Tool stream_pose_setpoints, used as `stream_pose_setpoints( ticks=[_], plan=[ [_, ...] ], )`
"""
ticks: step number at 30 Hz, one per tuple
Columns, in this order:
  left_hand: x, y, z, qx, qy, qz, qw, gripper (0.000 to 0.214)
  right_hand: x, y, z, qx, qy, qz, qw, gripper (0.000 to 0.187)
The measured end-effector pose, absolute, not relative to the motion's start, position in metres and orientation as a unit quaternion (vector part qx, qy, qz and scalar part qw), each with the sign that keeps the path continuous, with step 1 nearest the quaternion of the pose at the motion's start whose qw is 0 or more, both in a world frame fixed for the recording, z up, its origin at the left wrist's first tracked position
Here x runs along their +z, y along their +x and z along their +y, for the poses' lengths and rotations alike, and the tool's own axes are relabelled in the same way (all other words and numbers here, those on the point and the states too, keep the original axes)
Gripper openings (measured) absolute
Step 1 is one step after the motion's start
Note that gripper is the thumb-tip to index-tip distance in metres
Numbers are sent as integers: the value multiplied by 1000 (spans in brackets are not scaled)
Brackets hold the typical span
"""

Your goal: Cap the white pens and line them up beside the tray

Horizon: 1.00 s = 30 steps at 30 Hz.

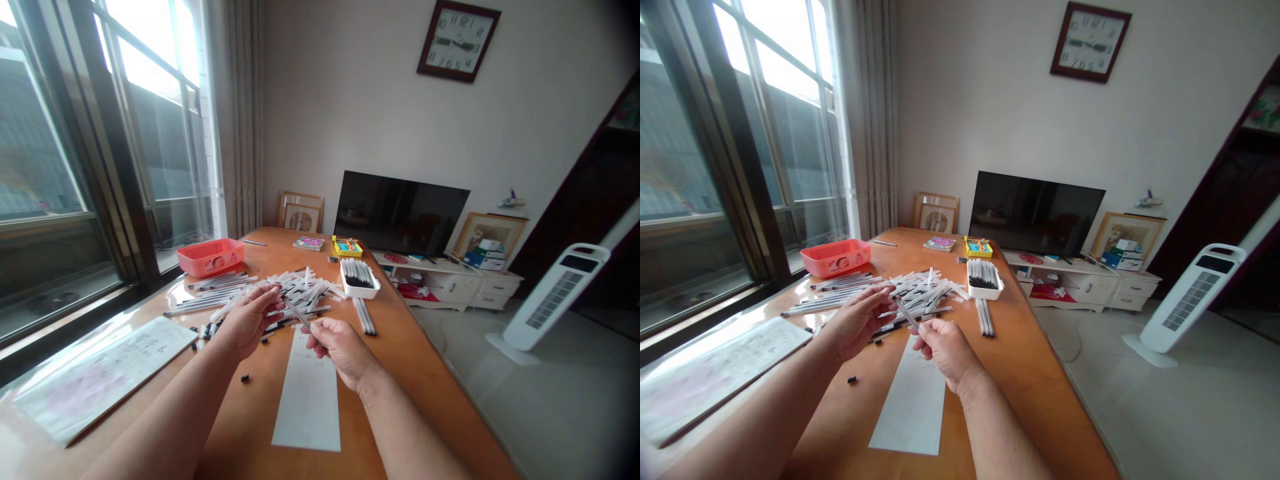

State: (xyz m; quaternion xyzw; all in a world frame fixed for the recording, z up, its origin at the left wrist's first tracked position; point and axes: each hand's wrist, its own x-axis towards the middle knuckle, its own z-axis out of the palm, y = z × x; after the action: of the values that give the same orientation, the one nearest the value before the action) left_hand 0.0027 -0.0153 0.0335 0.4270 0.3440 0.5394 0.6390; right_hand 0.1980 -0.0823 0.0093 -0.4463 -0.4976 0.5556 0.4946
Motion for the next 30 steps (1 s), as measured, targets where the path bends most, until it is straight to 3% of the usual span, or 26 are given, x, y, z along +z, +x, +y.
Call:
stream_pose_setpoints(
  ticks=[8, 23, 30],
  plan=[
    [32, 4, -14, 506, 477, 339, 634, 22, 10, 197, -83, 552, -450, -504, 489, 36],
    [31, 3, -13, 503, 444, 347, 655, 28, 8, 195, -81, 570, -443, -488, 490, 37],
    [29, 2, -12, 497, 467, 393, 616, 29, 6, 194, -81, 569, -443, -493, 487, 35]
  ],
)
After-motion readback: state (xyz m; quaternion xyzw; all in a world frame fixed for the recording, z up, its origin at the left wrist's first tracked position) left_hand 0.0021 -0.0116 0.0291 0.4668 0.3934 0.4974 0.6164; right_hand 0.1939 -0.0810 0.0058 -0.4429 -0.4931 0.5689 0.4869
